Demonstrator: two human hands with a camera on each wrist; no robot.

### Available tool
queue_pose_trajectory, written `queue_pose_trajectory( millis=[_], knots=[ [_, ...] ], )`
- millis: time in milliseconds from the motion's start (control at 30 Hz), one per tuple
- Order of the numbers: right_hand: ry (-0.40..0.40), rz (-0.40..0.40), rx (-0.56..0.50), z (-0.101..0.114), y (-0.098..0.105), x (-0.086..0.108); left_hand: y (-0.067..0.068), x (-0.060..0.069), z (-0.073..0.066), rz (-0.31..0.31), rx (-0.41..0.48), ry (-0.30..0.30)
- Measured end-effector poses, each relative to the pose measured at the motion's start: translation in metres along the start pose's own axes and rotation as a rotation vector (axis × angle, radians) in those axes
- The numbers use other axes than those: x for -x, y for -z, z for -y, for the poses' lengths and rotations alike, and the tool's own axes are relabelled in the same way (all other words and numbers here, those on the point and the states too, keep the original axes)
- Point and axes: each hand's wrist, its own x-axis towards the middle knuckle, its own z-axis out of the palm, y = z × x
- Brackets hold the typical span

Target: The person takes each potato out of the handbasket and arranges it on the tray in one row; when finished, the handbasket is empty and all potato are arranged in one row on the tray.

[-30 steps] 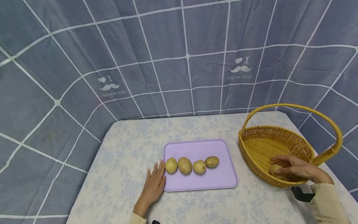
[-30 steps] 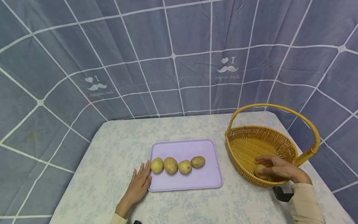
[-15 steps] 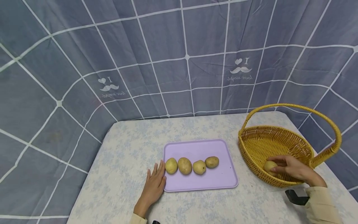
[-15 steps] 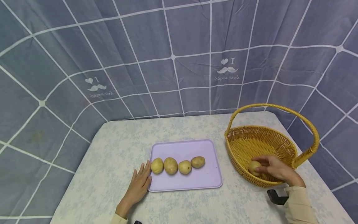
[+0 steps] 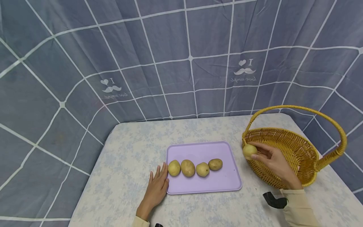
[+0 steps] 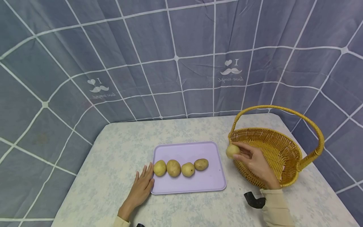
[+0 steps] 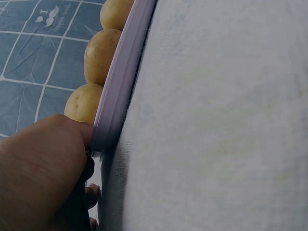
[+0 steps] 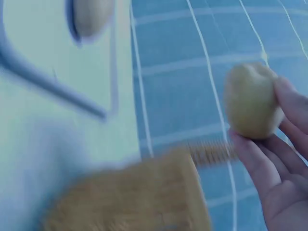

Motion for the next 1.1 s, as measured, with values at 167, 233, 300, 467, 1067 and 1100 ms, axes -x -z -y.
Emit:
queue_pose_trajectory(
  millis=[167, 233, 300, 467, 1067, 1100],
  knots=[
    [0.014, -0.025, -0.026, -0.003, -0.043, -0.006, 0.000, -0.001, -0.001, -0.001, -0.001, 0.001],
    [0.001, -0.025, 0.004, -0.006, -0.057, -0.007, 0.000, -0.002, -0.002, -0.002, -0.002, 0.001],
    [-0.015, -0.026, 0.043, -0.010, -0.067, -0.008, 0.000, -0.002, -0.002, 0.000, -0.002, -0.001],
    [-0.084, -0.021, 0.059, -0.026, -0.078, -0.008, 0.000, -0.002, -0.004, 0.001, -0.005, 0.000],
    [-0.059, 0.086, 0.360, -0.047, -0.082, -0.014, 0.000, 0.000, -0.002, -0.009, -0.014, 0.002],
    [-0.051, 0.089, 0.371, -0.046, -0.082, -0.015, 0.000, 0.000, -0.002, -0.009, -0.013, 0.002]
  ],
)
